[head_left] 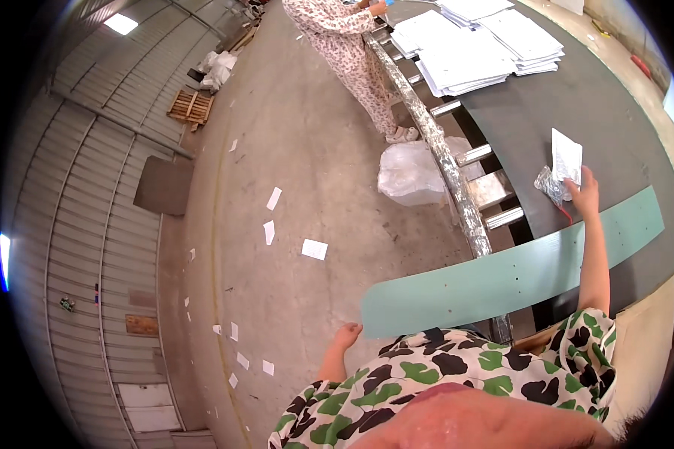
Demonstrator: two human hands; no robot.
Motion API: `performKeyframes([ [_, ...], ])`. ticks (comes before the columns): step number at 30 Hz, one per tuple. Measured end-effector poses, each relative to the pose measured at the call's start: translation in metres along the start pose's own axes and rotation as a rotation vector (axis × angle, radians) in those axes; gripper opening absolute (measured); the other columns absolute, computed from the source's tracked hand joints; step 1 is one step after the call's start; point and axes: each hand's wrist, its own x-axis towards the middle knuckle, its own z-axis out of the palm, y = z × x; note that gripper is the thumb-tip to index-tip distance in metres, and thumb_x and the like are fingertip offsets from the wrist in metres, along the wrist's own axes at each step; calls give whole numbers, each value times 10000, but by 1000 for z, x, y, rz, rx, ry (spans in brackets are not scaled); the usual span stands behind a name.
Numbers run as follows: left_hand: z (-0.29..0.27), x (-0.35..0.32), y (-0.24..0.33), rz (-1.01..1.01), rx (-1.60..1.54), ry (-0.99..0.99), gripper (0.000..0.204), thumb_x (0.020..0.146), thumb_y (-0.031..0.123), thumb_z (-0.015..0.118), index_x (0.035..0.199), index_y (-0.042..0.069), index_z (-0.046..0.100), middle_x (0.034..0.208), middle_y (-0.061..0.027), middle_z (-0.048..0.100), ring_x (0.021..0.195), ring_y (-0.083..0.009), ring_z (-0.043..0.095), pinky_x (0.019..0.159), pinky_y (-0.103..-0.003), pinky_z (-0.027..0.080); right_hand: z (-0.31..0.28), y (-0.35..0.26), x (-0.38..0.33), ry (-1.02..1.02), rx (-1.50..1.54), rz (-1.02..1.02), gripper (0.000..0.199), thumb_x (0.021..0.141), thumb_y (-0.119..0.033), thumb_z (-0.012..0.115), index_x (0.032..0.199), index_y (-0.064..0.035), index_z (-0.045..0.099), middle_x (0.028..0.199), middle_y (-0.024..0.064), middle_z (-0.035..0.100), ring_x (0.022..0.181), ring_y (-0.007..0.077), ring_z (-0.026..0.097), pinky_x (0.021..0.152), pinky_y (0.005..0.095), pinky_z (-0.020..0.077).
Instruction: The person organizes assembly components at a station by opening a packet containing screws and small metal parts, reviewing an instruction manual, and checking wooden panels in a box.
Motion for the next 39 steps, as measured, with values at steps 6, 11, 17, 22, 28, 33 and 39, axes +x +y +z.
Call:
performKeyframes([
  [6, 14, -7, 2, -43, 28, -99, 498, 827, 457, 556, 1114, 56, 625, 1064, -187, 635, 1006, -340, 598, 863, -407, 466, 3, -34, -20, -263, -261, 82, 973, 617, -440, 797, 1418, -284, 267, 1370, 258, 332, 1157, 457, 391, 951, 493, 384],
  [11, 13, -21, -4, -36, 62, -97, 481, 822, 449, 564, 1109, 68, 630, 1051, -187, 641, 1000, -342, 602, 862, -407, 469, 12, -57, -33, -134, -394, 107, 1004, 637, -513, 755, 1440, -302, 189, 1380, 232, 322, 1150, 429, 401, 932, 512, 376],
  [17, 17, -36, -7, -75, 16, -117, 482, 817, 424, 592, 1122, 51, 619, 1027, -205, 645, 979, -347, 612, 845, -396, 480, 24, -54, -39, -37, -451, 53, 813, 731, -492, 683, 1409, -281, 286, 1340, 199, 379, 1144, 406, 407, 930, 497, 376],
  [22, 17, -43, -12, -64, 38, -145, 509, 826, 455, 565, 1115, 40, 621, 1022, -201, 647, 986, -351, 607, 849, -401, 475, 18, -57, -39, 3, -377, -53, 638, 780, -412, 667, 1345, -258, 416, 1272, 197, 431, 1118, 382, 423, 908, 461, 397],
  [28, 27, -49, -12, -54, 84, -177, 564, 832, 516, 533, 1097, 25, 612, 1017, -203, 645, 999, -359, 597, 851, -426, 463, 17, -52, -43, 71, -397, -122, 592, 787, -384, 671, 1322, -258, 452, 1229, 186, 452, 1073, 360, 443, 880, 439, 413],
  [33, 35, -48, -13, 28, 130, -174, 566, 825, 547, 534, 1089, 53, 618, 1022, -211, 637, 981, -378, 594, 822, -440, 471, 14, -55, -43, 87, -406, -139, 582, 794, -380, 663, 1322, -253, 453, 1212, 169, 465, 1068, 342, 453, 871, 435, 416],
  [39, 41, -19, -24, 208, 235, -106, 478, 838, 491, 524, 1095, 100, 619, 1021, -225, 626, 989, -390, 584, 813, -454, 474, 14, -57, -42, 49, -431, -137, 580, 791, -385, 660, 1317, -253, 455, 1195, 157, 476, 1060, 328, 461, 846, 428, 423],
])
